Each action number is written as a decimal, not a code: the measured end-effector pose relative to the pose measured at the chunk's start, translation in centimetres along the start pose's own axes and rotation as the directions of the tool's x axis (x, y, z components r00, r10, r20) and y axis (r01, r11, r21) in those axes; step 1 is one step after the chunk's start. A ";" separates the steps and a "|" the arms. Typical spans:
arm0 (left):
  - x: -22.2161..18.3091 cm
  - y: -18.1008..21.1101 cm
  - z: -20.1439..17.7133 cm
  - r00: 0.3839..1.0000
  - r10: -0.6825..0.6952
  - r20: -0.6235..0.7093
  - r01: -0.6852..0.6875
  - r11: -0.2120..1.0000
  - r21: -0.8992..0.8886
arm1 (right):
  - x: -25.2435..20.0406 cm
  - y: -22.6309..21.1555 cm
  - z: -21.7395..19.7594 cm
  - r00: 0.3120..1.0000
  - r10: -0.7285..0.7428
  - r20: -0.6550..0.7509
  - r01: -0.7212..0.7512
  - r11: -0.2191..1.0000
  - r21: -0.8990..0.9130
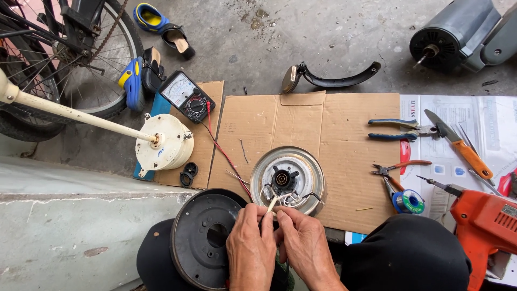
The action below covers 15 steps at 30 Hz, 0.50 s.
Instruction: A person is securing a wire harness into a fan motor housing by threading wires and fitting a plastic cover.
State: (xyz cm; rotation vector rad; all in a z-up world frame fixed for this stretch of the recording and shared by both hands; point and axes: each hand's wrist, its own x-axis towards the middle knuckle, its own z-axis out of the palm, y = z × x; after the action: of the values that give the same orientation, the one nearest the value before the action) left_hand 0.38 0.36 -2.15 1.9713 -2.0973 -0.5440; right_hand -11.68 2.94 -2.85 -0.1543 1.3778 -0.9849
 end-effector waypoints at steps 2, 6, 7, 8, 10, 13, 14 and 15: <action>0.0 -0.2 0.5 0.999 0.032 -0.017 -0.032 0.999 0.001 | 0.1 -0.3 -0.1 1.000 0.015 0.000 -0.015 1.000 -0.020; 0.0 -1.1 2.3 0.997 0.045 -0.067 -0.041 0.998 0.054 | 1.1 -0.1 -0.4 0.996 0.088 0.020 -0.088 0.996 -0.025; -0.1 -1.2 2.6 0.994 0.047 -0.094 -0.043 0.998 0.050 | 1.3 0.0 -0.4 0.995 0.097 0.029 -0.097 0.995 -0.029; 0.1 -1.0 2.7 0.995 0.044 -0.091 -0.039 0.998 0.052 | 1.6 0.3 -0.4 0.994 0.103 0.030 -0.102 0.994 -0.030; 0.3 -0.7 2.8 0.990 0.069 -0.122 -0.065 0.997 0.034 | 2.1 0.8 -0.4 0.995 0.100 0.001 -0.100 0.995 0.019; 0.5 -0.6 3.0 0.992 0.057 -0.115 -0.048 0.995 0.084 | 2.8 1.9 -0.5 0.998 0.057 -0.018 -0.057 0.998 -0.016; 0.6 -0.7 3.2 0.992 0.055 -0.115 -0.046 0.995 0.086 | 2.9 1.7 -0.4 0.998 0.059 -0.016 -0.059 0.998 -0.016; 0.6 -0.9 3.4 0.989 0.076 -0.125 -0.062 0.991 0.118 | 2.9 1.5 -0.4 0.997 0.073 -0.024 -0.074 0.996 -0.043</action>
State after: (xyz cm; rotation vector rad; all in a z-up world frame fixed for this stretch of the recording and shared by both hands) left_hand -0.24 0.12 -5.64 1.9277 -2.1499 -0.2807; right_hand -11.58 2.13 -6.03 -0.1243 1.4166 -0.8980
